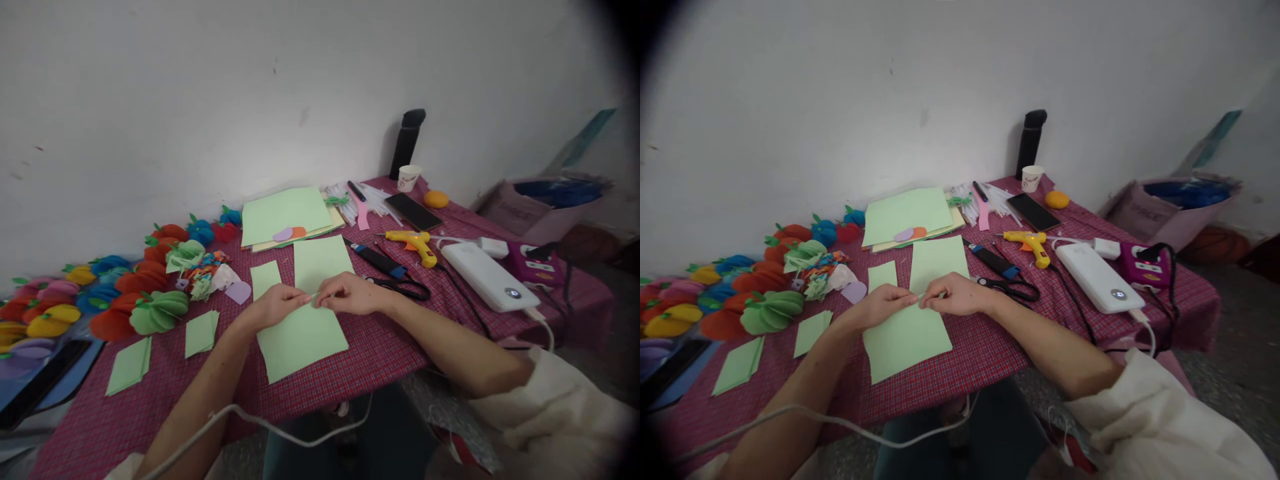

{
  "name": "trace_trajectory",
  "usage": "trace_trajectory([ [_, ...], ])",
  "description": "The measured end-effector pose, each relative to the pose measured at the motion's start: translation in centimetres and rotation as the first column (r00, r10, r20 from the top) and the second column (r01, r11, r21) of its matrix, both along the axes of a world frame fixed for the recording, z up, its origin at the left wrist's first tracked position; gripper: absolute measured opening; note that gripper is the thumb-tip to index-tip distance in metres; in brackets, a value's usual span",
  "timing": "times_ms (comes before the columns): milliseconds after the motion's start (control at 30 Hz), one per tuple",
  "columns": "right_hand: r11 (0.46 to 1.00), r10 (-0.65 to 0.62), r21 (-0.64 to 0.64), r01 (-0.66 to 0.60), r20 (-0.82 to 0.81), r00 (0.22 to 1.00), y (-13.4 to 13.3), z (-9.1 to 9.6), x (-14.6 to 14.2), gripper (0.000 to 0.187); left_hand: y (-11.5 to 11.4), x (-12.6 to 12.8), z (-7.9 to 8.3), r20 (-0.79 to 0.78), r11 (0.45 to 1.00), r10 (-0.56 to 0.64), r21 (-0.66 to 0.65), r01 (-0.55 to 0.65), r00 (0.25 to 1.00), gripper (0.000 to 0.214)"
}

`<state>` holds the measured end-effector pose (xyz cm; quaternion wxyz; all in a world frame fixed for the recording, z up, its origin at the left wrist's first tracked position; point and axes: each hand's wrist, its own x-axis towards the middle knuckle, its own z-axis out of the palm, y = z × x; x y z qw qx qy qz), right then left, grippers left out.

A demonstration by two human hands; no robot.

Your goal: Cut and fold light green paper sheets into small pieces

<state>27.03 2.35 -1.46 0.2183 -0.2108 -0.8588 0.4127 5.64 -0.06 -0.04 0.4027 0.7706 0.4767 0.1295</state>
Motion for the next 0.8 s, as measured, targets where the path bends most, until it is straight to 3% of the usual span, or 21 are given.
trace_trajectory([
  [100,1.0,0.004,-0.027,-0.004,0.003,1.0,0.0,0.0,0.1,0.024,0.0,0.0,-0.1,0.003,1.0,-0.001,-0.003,0.001,1.0,0.04],
  [200,0.987,0.012,-0.16,-0.012,-0.001,1.0,0.0,-0.3,0.1,0.024,-0.1,-0.1,-0.1,0.012,1.0,-0.004,-0.006,0.004,1.0,0.039],
  [367,0.902,-0.129,-0.425,0.077,-0.096,0.987,0.3,-0.7,-0.4,0.033,-0.1,0.0,-0.2,0.04,1.0,0.006,-0.029,-0.005,0.999,0.041],
  [567,0.902,-0.153,-0.403,0.156,0.041,0.987,0.7,-1.0,-0.6,0.033,0.0,0.2,0.0,0.06,0.998,0.057,-0.02,-0.056,0.997,0.041],
  [800,0.867,-0.206,-0.466,0.18,-0.006,0.978,1.3,-0.8,0.1,0.032,-0.3,-0.5,0.2,0.113,0.979,0.129,-0.17,-0.109,0.985,0.037],
])
